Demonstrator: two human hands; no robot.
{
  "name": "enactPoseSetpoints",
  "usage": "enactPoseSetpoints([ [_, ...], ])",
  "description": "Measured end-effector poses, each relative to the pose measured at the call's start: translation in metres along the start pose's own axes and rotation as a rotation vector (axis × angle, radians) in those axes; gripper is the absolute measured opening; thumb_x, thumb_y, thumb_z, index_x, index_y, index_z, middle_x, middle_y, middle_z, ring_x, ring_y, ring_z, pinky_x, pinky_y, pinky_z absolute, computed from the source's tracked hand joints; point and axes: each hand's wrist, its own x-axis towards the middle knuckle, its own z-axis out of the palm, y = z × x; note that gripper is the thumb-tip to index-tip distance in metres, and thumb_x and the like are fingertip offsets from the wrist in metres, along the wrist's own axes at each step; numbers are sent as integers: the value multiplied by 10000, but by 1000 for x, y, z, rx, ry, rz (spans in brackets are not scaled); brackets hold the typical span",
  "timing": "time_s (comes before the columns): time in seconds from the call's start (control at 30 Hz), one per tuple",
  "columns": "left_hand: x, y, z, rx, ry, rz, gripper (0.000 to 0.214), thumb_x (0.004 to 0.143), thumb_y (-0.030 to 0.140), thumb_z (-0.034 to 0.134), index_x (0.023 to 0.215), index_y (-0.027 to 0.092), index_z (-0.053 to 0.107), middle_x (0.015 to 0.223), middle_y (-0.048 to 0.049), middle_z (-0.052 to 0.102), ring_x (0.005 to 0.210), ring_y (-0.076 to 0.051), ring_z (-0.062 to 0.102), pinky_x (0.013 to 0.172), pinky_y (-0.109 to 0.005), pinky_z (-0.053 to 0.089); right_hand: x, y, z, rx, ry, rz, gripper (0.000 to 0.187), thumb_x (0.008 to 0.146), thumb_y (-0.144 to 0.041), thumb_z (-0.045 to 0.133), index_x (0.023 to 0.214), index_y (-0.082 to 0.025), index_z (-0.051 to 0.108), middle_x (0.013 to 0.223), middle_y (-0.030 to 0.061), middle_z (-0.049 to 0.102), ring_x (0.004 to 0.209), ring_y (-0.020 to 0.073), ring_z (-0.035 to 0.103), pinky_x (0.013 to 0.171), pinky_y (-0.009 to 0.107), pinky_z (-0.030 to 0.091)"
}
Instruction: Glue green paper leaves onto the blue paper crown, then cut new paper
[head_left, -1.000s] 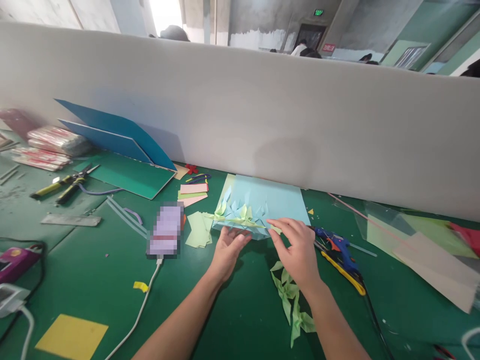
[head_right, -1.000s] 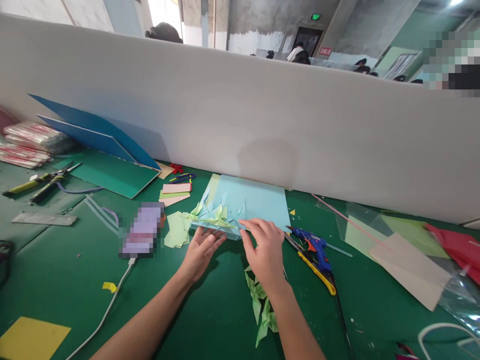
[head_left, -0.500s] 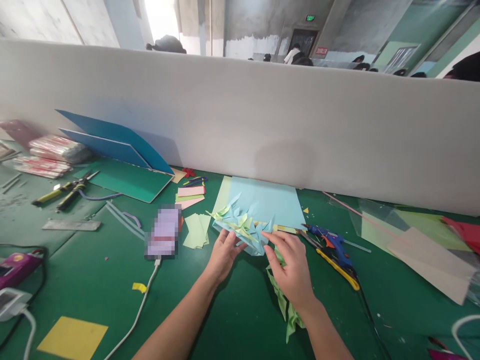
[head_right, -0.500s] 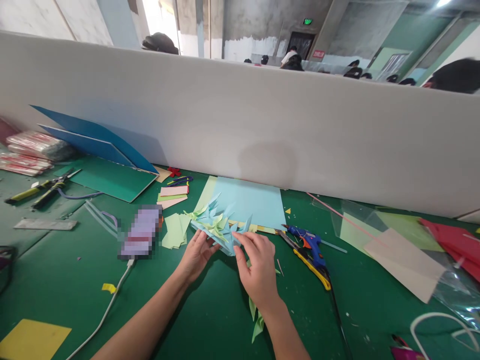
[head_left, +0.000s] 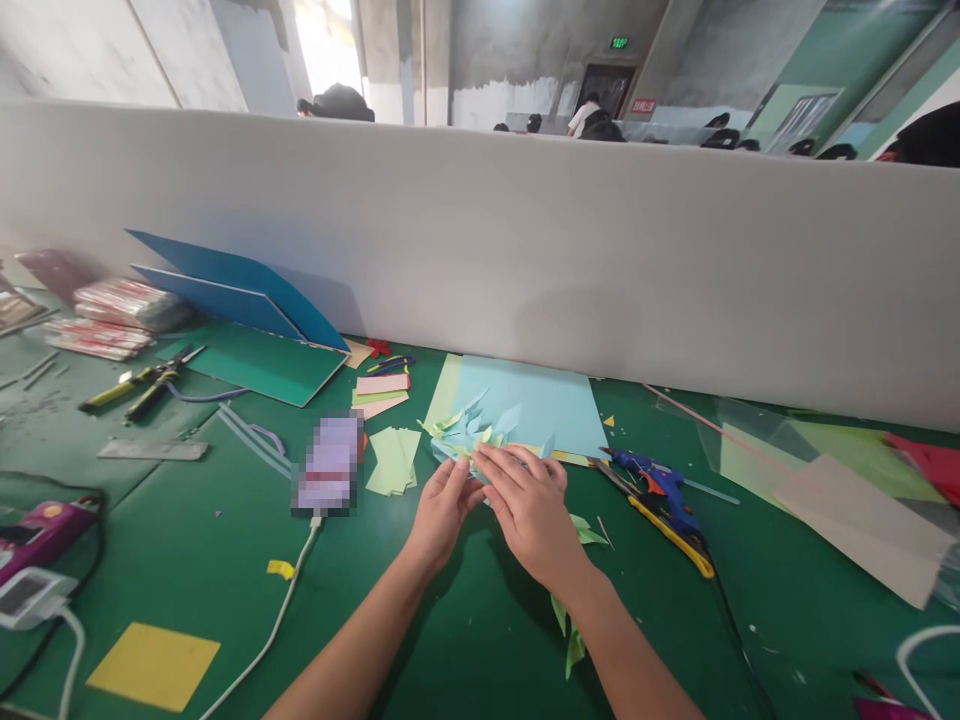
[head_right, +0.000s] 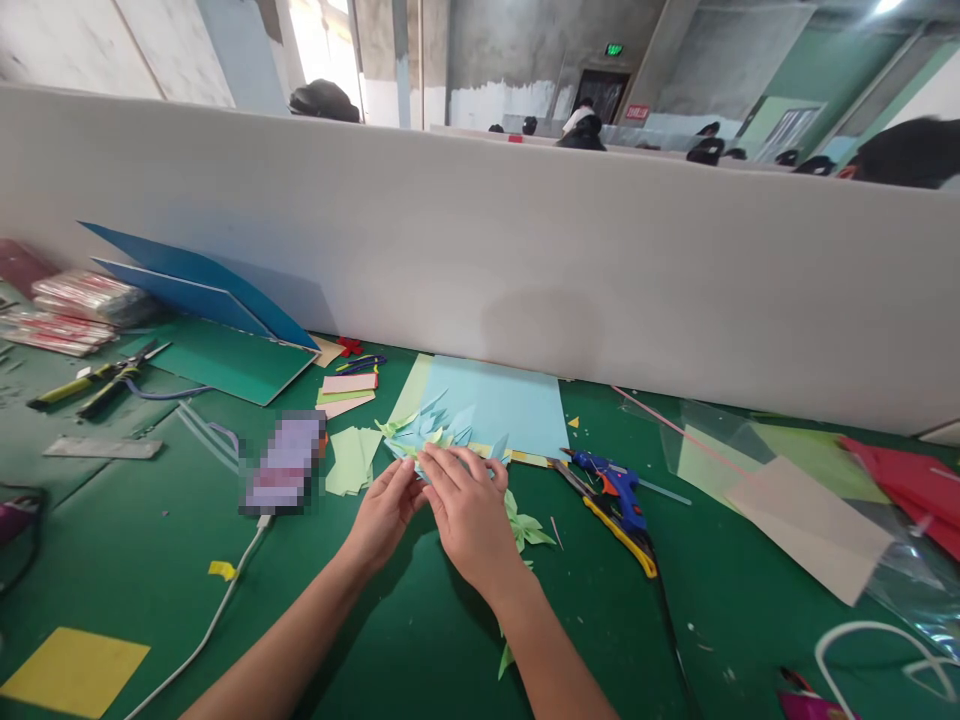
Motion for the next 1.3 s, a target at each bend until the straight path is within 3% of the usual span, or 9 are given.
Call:
enactPoseSetpoints([
  [0.43, -4, 0, 1, 23, -5, 19, 305, 578, 332, 806, 572, 145, 565, 630, 7, 616, 607, -95, 577, 608, -195, 462, -7, -2, 4, -16, 40, -22, 398, 940, -191, 372, 1299, -305, 499, 1260, -10, 603, 1101, 211, 497, 863, 379, 303],
  [0.8, -7, -7, 2, 30, 38, 6, 351, 518, 341, 840, 532, 125, 564, 532, 36, 556, 526, -62, 502, 569, -187, 442, -3, 2, -2, 6, 24, 10, 277, 940, -291, 421, 1145, -259, 605, 1189, 17, 644, 1084, 223, 503, 863, 384, 281],
  [1.0, -9, -5, -10, -115, -22, -159, 269, 576, 195, 817, 768, 160, 632, 701, 9, 649, 657, -123, 630, 628, -215, 469, 2, 8, -3, -53, -23, -27, 284, 901, -298, 499, 1172, -261, 576, 1198, 27, 637, 1082, 230, 513, 877, 411, 252],
  [1.07, -7, 4, -16, -198, -73, -250, 296, 582, 256, 806, 798, 170, 622, 754, -13, 668, 687, -180, 665, 648, -266, 496, 2, 9, -1, -70, -38, -50, 258, 903, -267, 496, 1144, -262, 588, 1167, 23, 653, 1068, 229, 524, 874, 417, 246],
  [1.13, -2, 13, -21, -232, -109, -318, 374, 667, 433, 729, 906, 163, 629, 823, -52, 681, 686, -198, 669, 661, -297, 509, 1, 8, 1, -82, -43, -72, 235, 903, -260, 500, 1115, -265, 600, 1144, 25, 664, 1060, 233, 531, 873, 424, 241],
  [1.2, 4, 21, -24, -230, -70, -389, 468, 731, 559, 618, 930, 135, 628, 839, -96, 686, 717, -213, 674, 696, -317, 517, 1, 8, 2, -90, -41, -87, 229, 900, -250, 504, 1107, -266, 602, 1134, 31, 668, 1057, 236, 534, 878, 430, 237],
  [1.3, 14, 26, -23, -234, 21, -395, 469, 795, 552, 547, 931, 110, 629, 805, -109, 688, 739, -199, 676, 737, -295, 513, 1, 6, 6, -94, -31, -90, 237, 890, -199, 505, 1095, -264, 603, 1122, 29, 670, 1052, 229, 538, 890, 433, 231],
])
